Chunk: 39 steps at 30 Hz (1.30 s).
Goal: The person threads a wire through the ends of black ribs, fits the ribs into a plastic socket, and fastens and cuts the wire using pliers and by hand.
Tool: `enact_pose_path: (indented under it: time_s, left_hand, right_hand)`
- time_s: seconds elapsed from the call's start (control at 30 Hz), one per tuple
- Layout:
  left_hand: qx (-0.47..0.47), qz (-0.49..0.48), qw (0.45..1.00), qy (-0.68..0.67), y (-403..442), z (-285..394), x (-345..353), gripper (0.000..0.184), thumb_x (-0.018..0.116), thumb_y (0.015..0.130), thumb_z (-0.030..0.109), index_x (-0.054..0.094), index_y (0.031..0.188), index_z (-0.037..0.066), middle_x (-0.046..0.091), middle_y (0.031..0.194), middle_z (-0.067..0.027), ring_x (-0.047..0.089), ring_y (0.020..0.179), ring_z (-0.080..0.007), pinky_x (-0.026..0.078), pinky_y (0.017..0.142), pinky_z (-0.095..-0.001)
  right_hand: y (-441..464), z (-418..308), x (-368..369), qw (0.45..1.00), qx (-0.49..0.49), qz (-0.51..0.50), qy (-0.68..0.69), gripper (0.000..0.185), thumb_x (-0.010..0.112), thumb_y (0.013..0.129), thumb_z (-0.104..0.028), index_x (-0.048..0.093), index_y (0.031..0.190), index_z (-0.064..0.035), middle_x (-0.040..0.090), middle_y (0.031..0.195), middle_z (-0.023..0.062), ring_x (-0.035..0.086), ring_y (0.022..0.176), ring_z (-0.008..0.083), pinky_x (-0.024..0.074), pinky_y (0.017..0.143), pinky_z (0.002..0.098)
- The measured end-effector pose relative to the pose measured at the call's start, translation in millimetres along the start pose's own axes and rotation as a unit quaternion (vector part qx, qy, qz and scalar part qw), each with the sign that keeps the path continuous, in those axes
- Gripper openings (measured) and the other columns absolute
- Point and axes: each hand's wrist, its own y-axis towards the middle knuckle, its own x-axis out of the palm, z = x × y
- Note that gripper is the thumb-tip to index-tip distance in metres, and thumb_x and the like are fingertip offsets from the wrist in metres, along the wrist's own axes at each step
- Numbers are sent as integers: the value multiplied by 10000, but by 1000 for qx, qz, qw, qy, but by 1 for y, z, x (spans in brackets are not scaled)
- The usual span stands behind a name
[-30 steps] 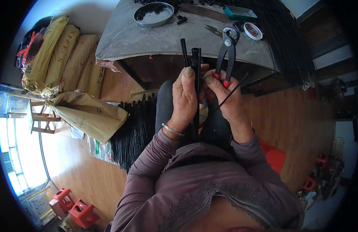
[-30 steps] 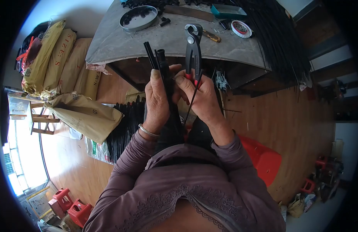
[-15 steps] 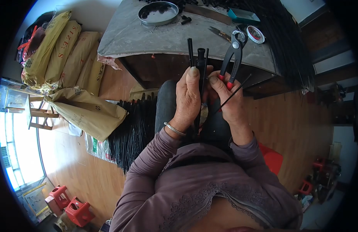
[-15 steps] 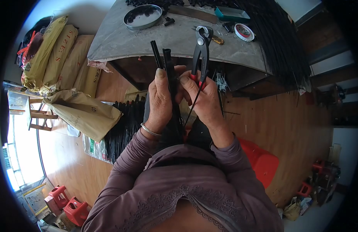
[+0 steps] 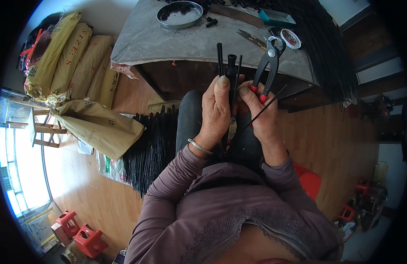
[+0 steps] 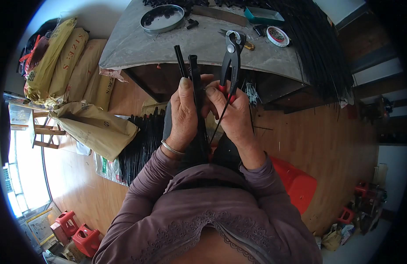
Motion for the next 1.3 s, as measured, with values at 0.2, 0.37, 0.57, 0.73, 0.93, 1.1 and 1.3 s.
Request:
enact_pose_path:
  time_s: [0.2, 0.37, 0.57, 0.73, 0.93, 1.1, 1.3]
  left_hand:
    - [-12, 27, 1000, 1, -1, -7, 6, 481, 411, 989, 449, 607, 992, 10, 555, 741, 15, 413, 538, -27, 318, 461, -192]
    - [30, 12, 999, 34, -1, -10, 7, 476, 404, 991, 447, 608, 978, 18, 534, 683, 20, 425, 522, -33, 316, 452, -198]
    - [-65, -42, 997, -13, 5, 8, 5, 611, 298, 990, 524, 615, 972, 2, 512, 595, 11, 420, 464, -64, 325, 442, -215]
    - [-78, -88, 992, -42, 12, -4, -2, 660, 269, 980, 561, 611, 945, -3, 460, 523, 12, 392, 428, -62, 315, 429, -214]
    - [-120, -74, 985, -97, 16, -5, -1, 664, 278, 972, 576, 595, 848, 5, 433, 501, 14, 376, 407, -67, 299, 398, -222]
    - [-127, -95, 981, -112, 20, -8, -2, 668, 282, 970, 580, 588, 822, 5, 425, 493, 17, 382, 404, -66, 299, 394, -219]
    - [-112, -93, 989, -31, 12, -5, 13, 668, 285, 963, 595, 593, 823, 19, 444, 484, 14, 399, 407, -65, 302, 401, -222]
  right_hand:
    - [-5, -2, 5, 974, -128, 55, -177, 166, 599, 930, -182, 586, 937, -16, 576, 731, 3, 546, 620, 65, 420, 538, 211]
    - [-6, -10, 5, 970, -167, 58, -164, 170, 618, 921, -182, 593, 961, -19, 561, 735, -10, 489, 641, 30, 391, 555, 188]
    - [-12, -29, -9, 992, -18, 26, -121, 226, 597, 931, -205, 590, 1031, -2, 597, 783, 22, 514, 599, 53, 412, 533, 199]
    - [-22, -52, -37, 995, 66, -51, -54, 295, 533, 951, -154, 499, 1173, 37, 621, 806, 100, 564, 572, 101, 460, 477, 228]
    - [-48, -64, -70, 951, 210, -203, -99, 331, 492, 958, -85, 437, 1242, 76, 632, 848, 139, 607, 577, 130, 501, 495, 245]
    - [-58, -74, -80, 930, 271, -229, -100, 326, 490, 963, -99, 441, 1238, 71, 620, 795, 113, 562, 538, 108, 481, 493, 231]
    - [-57, -78, -89, 905, 333, -257, -68, 321, 499, 969, -138, 448, 1216, 61, 567, 707, 72, 520, 508, 90, 455, 471, 218]
